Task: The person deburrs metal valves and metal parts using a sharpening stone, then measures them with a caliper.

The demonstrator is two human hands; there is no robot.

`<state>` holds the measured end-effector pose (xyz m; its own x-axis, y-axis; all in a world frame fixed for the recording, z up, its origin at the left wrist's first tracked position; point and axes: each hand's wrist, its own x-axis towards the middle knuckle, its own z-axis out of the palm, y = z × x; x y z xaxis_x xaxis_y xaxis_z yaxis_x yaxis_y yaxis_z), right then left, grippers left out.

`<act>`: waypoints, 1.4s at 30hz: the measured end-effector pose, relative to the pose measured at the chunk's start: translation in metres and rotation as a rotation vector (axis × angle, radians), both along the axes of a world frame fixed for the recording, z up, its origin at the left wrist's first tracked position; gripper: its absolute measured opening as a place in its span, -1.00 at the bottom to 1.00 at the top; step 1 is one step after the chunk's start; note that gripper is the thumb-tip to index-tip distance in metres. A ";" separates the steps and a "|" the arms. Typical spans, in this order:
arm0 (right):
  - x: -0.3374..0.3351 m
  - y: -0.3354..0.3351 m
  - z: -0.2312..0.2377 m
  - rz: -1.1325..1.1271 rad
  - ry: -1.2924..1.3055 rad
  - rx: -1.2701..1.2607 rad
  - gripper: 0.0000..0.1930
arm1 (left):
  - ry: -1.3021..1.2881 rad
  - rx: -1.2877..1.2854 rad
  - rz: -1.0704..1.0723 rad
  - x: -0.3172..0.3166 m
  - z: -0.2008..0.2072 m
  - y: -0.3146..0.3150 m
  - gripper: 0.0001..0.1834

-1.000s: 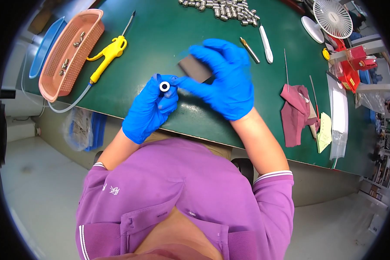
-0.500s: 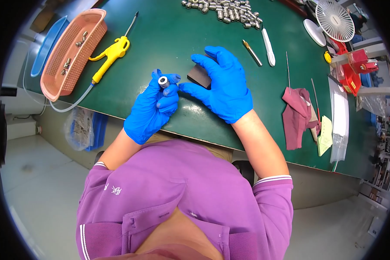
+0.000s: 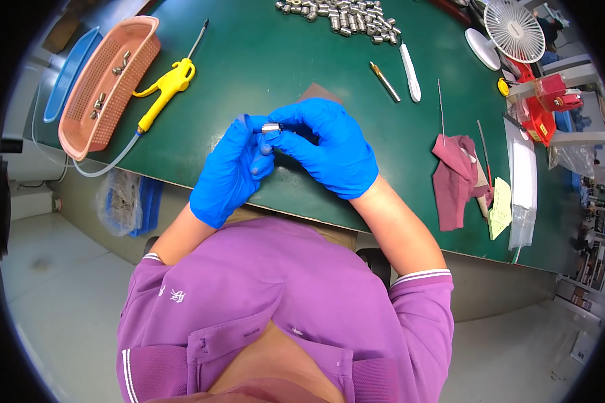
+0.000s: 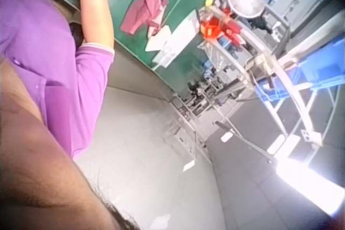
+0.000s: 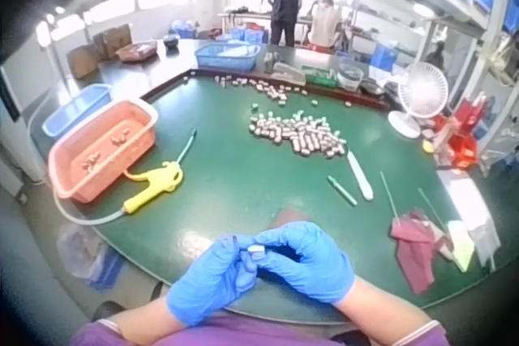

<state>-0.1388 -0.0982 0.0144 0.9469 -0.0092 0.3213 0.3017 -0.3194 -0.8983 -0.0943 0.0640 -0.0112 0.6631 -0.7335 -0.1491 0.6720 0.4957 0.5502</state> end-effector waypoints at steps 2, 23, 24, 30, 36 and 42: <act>-0.002 0.005 0.007 -0.022 0.042 0.032 -0.78 | -0.042 -0.028 0.015 -0.002 0.000 0.001 -0.68; -0.006 0.003 0.013 0.060 -0.034 -0.231 -0.77 | -0.260 0.107 0.021 -0.004 0.001 0.004 -0.69; -0.006 0.003 0.015 0.070 -0.060 -0.245 -0.78 | -0.223 0.084 0.021 -0.004 0.004 0.004 -0.68; -0.004 0.005 0.016 0.146 -0.181 -0.305 -0.86 | -0.084 -0.063 -0.012 -0.002 0.002 0.004 -0.63; -0.008 0.000 0.005 -0.012 -0.363 -0.482 -0.81 | -0.123 -0.010 -0.023 -0.005 0.001 0.004 -0.60; -0.008 0.000 0.005 -0.045 -0.385 -0.514 -0.78 | -0.113 -0.004 -0.009 -0.005 0.000 0.003 -0.63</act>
<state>-0.1464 -0.0982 0.0191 0.7650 0.1997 0.6123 0.5486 -0.7001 -0.4571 -0.0988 0.0667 -0.0117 0.6688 -0.7401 -0.0707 0.6100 0.4919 0.6212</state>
